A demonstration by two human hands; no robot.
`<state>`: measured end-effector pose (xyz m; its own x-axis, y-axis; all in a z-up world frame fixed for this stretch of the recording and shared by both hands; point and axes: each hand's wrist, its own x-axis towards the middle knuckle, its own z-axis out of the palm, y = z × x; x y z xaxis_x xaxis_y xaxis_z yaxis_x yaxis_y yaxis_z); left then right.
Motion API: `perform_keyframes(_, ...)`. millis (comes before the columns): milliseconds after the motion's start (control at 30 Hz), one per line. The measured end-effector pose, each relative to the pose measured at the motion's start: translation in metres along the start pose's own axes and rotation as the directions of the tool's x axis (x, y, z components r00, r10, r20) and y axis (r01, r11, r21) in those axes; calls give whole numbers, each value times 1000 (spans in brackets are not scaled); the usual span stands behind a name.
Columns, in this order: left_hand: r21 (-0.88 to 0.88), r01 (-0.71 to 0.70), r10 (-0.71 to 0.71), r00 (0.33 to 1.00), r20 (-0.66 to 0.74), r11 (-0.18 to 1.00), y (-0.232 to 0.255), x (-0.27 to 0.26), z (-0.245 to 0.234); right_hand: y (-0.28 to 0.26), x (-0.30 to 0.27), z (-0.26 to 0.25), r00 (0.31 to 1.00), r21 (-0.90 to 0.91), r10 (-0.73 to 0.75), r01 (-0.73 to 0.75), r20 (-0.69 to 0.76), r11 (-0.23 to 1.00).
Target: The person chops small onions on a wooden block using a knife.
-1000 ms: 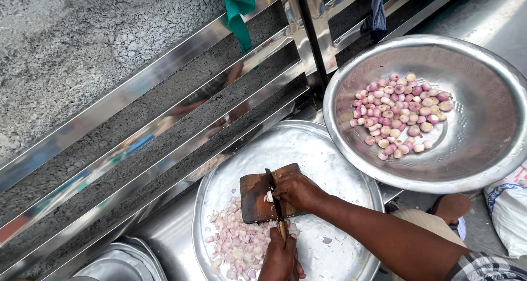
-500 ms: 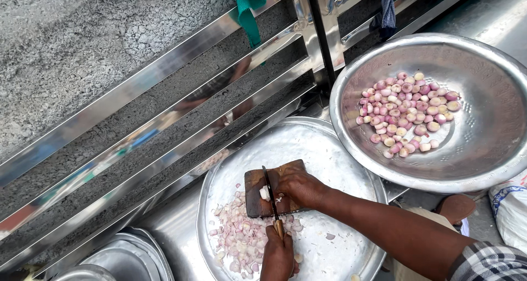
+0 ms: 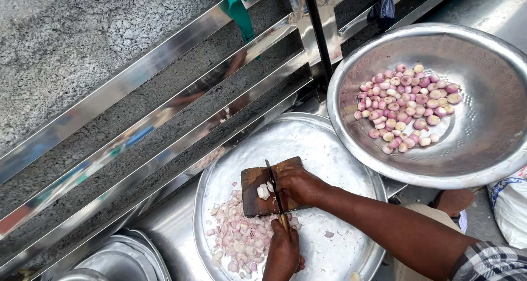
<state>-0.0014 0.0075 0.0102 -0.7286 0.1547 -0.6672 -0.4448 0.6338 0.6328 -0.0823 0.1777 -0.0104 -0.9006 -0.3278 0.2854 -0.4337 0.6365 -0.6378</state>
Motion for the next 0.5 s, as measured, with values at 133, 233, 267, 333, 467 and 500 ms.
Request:
perform_keyframes(133, -80, -75, 81, 993, 82, 994, -5, 5, -10, 3, 0, 2, 1000, -4, 24, -24, 14, 1000)
perform_keyframes(233, -67, 56, -50, 995, 91, 996, -5, 1, -3, 5, -2, 4, 1000, 19, 14, -13, -28, 1000)
perform_keyframes(267, -51, 66, -61, 993, 96, 996, -3, 1, 1, 5, -4, 4, 1000, 7, 14, -14, -24, 1000)
perform_keyframes(333, -17, 83, -81, 992, 98, 996, 1, 2, 4, 3, -4, 4, 1000, -14, 10, -10, -23, 1000)
perform_keyframes(467, -119, 25, -13, 995, 101, 993, -5, 8, -2, 2, -1, 2, 999, 3, 43, -43, 14, 999)
perform_keyframes(500, -141, 21, -8, 995, 96, 990, -9, 10, 1, 3, 1, 4, 1000, 0, 5, -5, -10, 1000)
